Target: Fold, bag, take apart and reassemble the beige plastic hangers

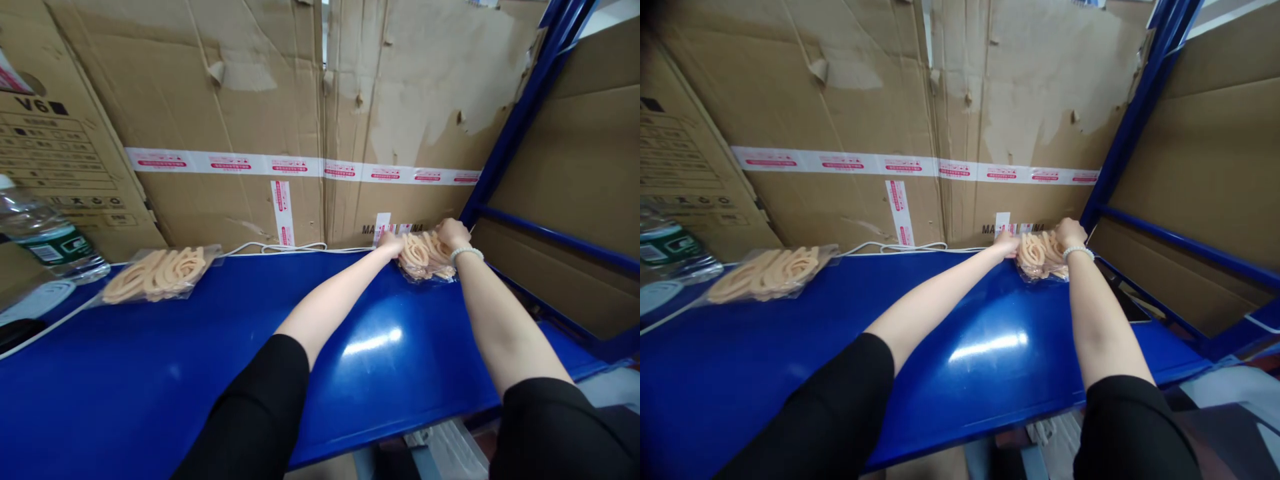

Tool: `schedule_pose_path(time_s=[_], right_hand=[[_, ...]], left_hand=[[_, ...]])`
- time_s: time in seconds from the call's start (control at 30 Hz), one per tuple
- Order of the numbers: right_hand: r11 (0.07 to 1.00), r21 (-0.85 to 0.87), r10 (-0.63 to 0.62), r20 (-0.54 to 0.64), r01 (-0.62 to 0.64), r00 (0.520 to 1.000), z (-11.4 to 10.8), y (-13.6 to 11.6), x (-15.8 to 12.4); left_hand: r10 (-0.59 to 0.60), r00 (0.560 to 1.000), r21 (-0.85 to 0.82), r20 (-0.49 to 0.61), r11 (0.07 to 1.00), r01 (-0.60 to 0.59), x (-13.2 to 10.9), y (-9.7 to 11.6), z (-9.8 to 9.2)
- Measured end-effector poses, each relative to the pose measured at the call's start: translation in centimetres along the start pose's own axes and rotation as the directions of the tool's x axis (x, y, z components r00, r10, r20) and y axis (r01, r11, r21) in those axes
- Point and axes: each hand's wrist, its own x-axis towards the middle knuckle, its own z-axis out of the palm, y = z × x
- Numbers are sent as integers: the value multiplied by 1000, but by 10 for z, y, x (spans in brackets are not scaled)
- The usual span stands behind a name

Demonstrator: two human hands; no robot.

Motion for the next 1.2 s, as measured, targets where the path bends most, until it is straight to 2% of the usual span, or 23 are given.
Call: schedule_pose_path(time_s=[0.1,0.2,0.33,0.4,0.43,0.47,0.5,0.53,0.57,0.6,0.67,0.77,0.87,0.93,1.03,1.2], right_hand=[[999,34,10,-28,-9,1000,8,1,-2],[993,107,-18,-199,40,980,6,-12,-12],[922,256,-140,-477,289,868,2,-62,-42],[834,362,-183,-531,417,827,3,-100,-68],[733,477,-202,-528,485,825,5,-121,-83],[596,615,-233,-483,516,844,8,-143,-101],[459,764,-275,-363,453,890,12,-166,-120],[349,890,-324,-179,294,929,17,-189,-140],[323,923,-378,-78,211,923,24,-212,-161],[318,936,-432,3,150,902,33,-234,-183],[352,936,-535,210,-10,818,51,-275,-226],[444,867,-629,481,-224,611,79,-326,-281],[532,775,-635,632,-341,444,99,-366,-315],[572,727,-620,686,-380,380,107,-386,-326],[614,681,-590,732,-398,342,114,-408,-330],[686,632,-540,775,-361,330,118,-423,-330]], left_hand=[[-99,992,40,83,995,96,-31,-11,-10],[-73,986,62,147,996,65,-84,-20,-47],[-2,985,105,173,994,-17,-163,-35,-128],[180,975,260,128,943,-208,-192,-43,-176],[255,965,368,58,894,-258,-203,-47,-200],[319,947,482,-35,836,-264,-210,-51,-225],[360,922,590,-140,779,-214,-216,-54,-249],[373,891,688,-258,719,-102,-220,-57,-274],[365,846,753,-389,655,63,-222,-61,-298],[349,813,756,-466,634,161,-224,-65,-321],[315,746,723,-587,618,308,-228,-76,-363],[200,654,618,-729,603,504,-234,-98,-409],[51,612,524,-789,577,627,-237,-122,-436],[-49,603,477,-796,561,676,-236,-133,-448],[-161,602,432,-782,557,710,-233,-141,-459],[-245,593,346,-767,619,705,-232,-141,-466]])
